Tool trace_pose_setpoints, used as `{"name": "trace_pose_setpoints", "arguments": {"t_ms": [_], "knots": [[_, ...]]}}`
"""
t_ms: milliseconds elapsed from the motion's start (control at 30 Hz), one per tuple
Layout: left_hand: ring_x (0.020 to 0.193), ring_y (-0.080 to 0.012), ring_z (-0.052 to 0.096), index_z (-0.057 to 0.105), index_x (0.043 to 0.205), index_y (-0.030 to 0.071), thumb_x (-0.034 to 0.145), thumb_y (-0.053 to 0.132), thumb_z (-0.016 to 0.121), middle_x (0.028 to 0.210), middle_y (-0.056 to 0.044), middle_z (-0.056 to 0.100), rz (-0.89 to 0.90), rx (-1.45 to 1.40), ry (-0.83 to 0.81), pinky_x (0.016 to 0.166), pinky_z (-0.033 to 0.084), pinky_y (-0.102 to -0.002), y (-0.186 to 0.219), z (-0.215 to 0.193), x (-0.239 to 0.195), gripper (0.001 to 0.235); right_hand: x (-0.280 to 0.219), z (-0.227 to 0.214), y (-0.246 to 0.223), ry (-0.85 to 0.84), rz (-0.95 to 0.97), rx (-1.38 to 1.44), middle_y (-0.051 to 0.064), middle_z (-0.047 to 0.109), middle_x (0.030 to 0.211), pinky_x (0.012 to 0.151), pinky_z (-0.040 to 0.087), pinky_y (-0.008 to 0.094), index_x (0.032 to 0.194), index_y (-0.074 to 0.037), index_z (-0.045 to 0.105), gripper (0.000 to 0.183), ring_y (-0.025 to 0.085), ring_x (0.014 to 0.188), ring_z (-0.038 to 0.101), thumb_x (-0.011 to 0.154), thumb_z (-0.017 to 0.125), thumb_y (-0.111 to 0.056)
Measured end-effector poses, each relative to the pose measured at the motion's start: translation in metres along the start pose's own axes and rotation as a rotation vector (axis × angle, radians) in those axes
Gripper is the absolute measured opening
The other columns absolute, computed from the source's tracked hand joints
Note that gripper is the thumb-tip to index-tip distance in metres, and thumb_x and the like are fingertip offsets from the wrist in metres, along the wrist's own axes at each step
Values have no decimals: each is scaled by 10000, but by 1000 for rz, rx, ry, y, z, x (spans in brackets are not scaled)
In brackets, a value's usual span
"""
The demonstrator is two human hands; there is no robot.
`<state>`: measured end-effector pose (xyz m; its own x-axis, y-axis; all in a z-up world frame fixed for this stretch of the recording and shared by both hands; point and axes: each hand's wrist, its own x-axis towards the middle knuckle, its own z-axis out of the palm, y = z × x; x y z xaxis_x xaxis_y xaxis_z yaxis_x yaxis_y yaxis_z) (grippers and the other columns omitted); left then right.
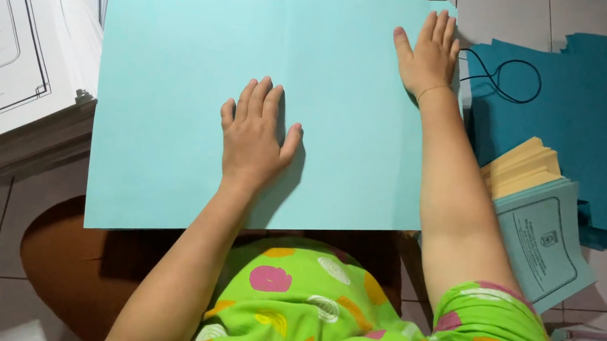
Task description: The person folds cardstock folders and inserts printed papers into them to assemble documents.
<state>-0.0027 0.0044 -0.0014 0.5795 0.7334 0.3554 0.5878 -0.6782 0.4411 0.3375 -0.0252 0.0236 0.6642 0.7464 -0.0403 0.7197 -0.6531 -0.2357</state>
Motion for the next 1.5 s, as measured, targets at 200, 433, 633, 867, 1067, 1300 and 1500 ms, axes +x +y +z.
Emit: {"name": "trace_pose_setpoints", "arguments": {"t_ms": [200,433,633,867,1067,1300,1500], "knots": [[1484,-290,351,519,1451,78,949,458,538,1570,-108,460,-16,-35,-24,1159,231,-554,1,-4,0,630,-12,-5,-5,-20,40,-5,158,2,1705,1261,23,521,1625,-16,58,869,294,1561,-57,1040,202,-642],[1510,-267,321,487,1510,91,973,488,487,1612,-93,417,0,151,-19,1174,242,-546,1,12,-5,667,-239,-5,16,51,70,48,164,-2,1706,1240,22,549,1624,-18,55,881,317,1573,-39,1018,229,-633],[1518,-283,300,462,1525,76,986,478,458,1619,-104,399,-5,157,-43,1184,229,-564,2,9,-4,673,-208,3,18,5,138,42,208,-42,1696,1238,-7,541,1612,4,10,959,356,1566,-77,982,243,-680],[1502,-279,331,491,1492,79,965,476,492,1598,-101,431,-11,79,-22,1172,241,-560,1,4,-3,660,-12,-10,-17,-54,82,-2,171,-36,1702,1256,-7,526,1620,-16,29,917,311,1562,-88,1011,238,-670],[1494,-278,342,503,1473,84,956,474,504,1587,-98,443,-25,35,-29,1166,239,-557,1,-1,-1,647,22,-13,-26,-33,66,-14,155,39,1708,1253,21,516,1620,-22,69,899,296,1562,-45,1008,198,-668],[1510,-298,319,445,1513,102,980,496,481,1591,-145,407,-66,12,-180,1172,196,-550,8,-16,1,663,-96,-19,-12,-28,7,-30,244,74,1700,1266,34,548,1625,26,151,952,366,1581,19,1033,173,-721],[1516,-299,316,443,1522,110,974,506,480,1604,-143,400,-61,42,-175,1172,200,-565,4,-6,-1,677,-247,-13,1,39,70,14,290,118,1682,1241,34,588,1611,42,181,925,410,1570,53,1034,253,-678]]}}
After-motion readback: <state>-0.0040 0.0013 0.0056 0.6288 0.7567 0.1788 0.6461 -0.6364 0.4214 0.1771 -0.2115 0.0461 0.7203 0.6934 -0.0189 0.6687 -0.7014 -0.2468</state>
